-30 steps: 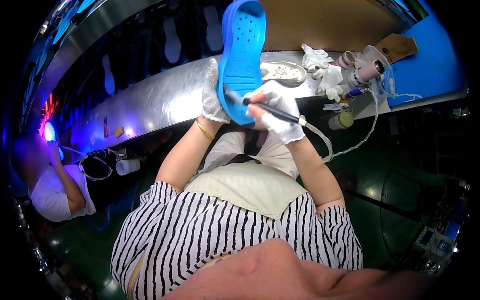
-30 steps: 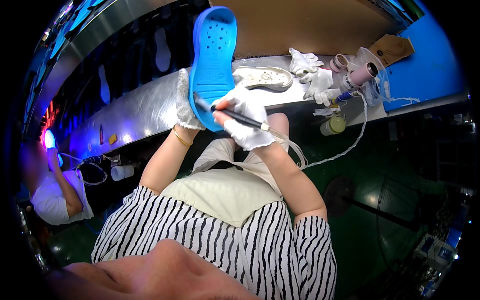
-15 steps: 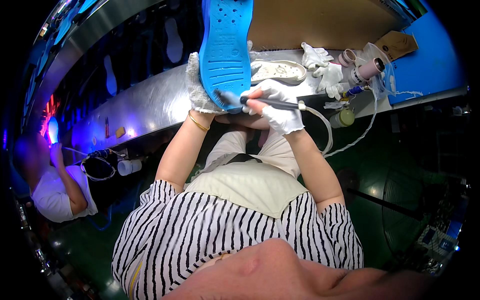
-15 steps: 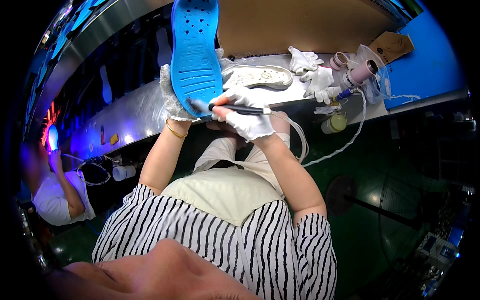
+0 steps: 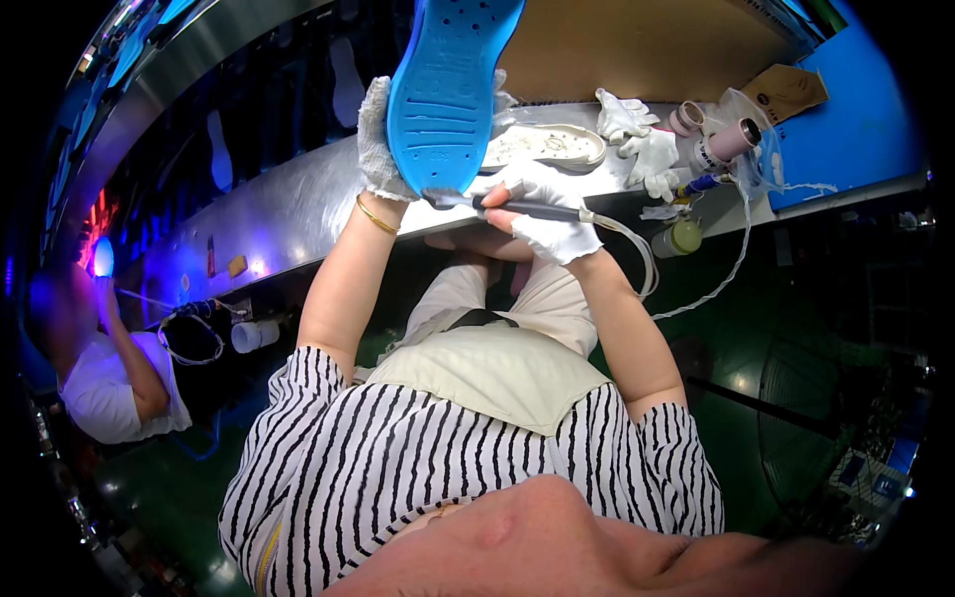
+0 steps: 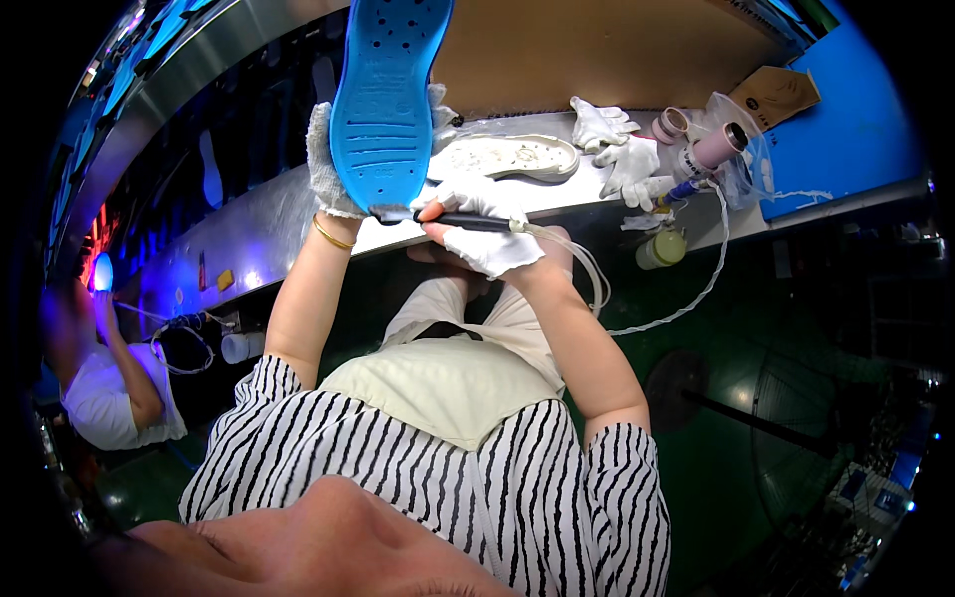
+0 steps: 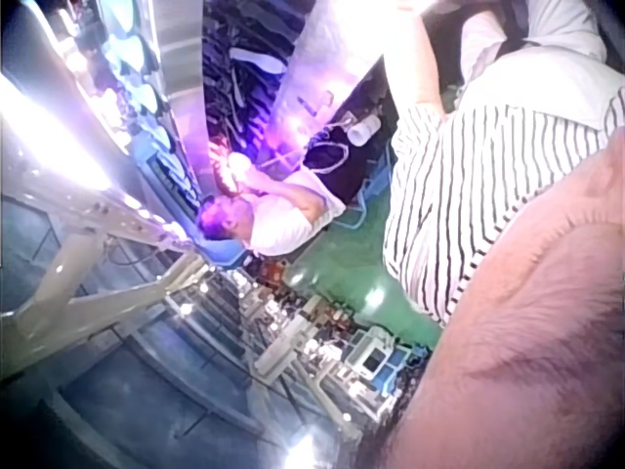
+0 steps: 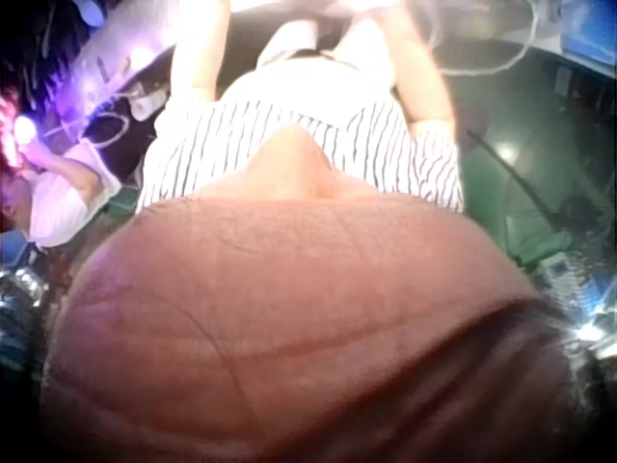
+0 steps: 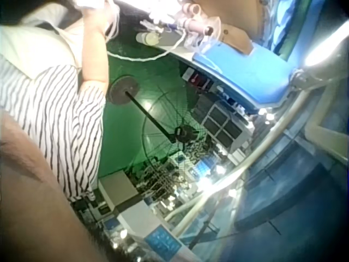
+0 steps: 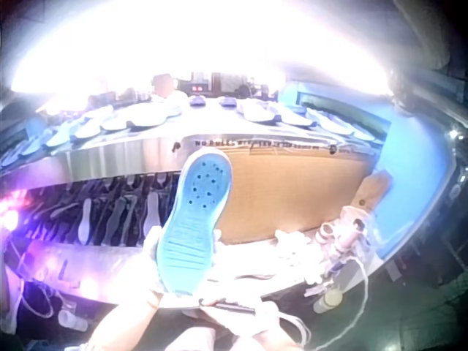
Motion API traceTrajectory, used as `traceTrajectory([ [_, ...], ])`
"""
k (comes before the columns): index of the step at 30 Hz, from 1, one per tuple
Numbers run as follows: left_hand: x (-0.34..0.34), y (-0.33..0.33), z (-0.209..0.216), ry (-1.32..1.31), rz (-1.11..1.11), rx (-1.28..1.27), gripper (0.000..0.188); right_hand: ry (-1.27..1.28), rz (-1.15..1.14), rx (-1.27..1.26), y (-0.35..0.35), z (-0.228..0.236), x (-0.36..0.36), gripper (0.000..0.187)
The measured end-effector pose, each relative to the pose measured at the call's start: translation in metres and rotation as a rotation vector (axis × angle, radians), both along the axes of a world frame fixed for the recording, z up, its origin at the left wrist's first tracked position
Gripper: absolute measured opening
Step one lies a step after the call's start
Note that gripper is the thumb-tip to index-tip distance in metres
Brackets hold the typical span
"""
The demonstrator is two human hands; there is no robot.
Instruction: The person applies a liquid substance to the undersides of shoe soles using a brush, alternating between different sole components and reaching for new ones from an overhead conveyor.
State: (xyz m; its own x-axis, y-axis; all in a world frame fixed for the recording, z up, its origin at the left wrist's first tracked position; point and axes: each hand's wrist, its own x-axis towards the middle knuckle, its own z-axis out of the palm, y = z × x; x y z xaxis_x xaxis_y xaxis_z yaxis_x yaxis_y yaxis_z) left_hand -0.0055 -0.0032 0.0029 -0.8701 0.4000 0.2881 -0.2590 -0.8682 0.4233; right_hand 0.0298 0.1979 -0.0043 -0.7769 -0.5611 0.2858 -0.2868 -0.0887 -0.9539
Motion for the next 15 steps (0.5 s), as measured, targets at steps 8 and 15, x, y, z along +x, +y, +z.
traceTrajectory([
  [8, -0.010, -0.008, -0.004, -0.181, 0.094, -0.210, 0.064, -0.125, -0.006, -0.015, 0.008, 0.020, -0.008, 0.012],
  [15, -0.024, -0.012, -0.004, -0.310, 0.241, -0.472, 0.048, 0.319, 0.042, 0.121, -0.007, 0.019, -0.018, 0.016],
])
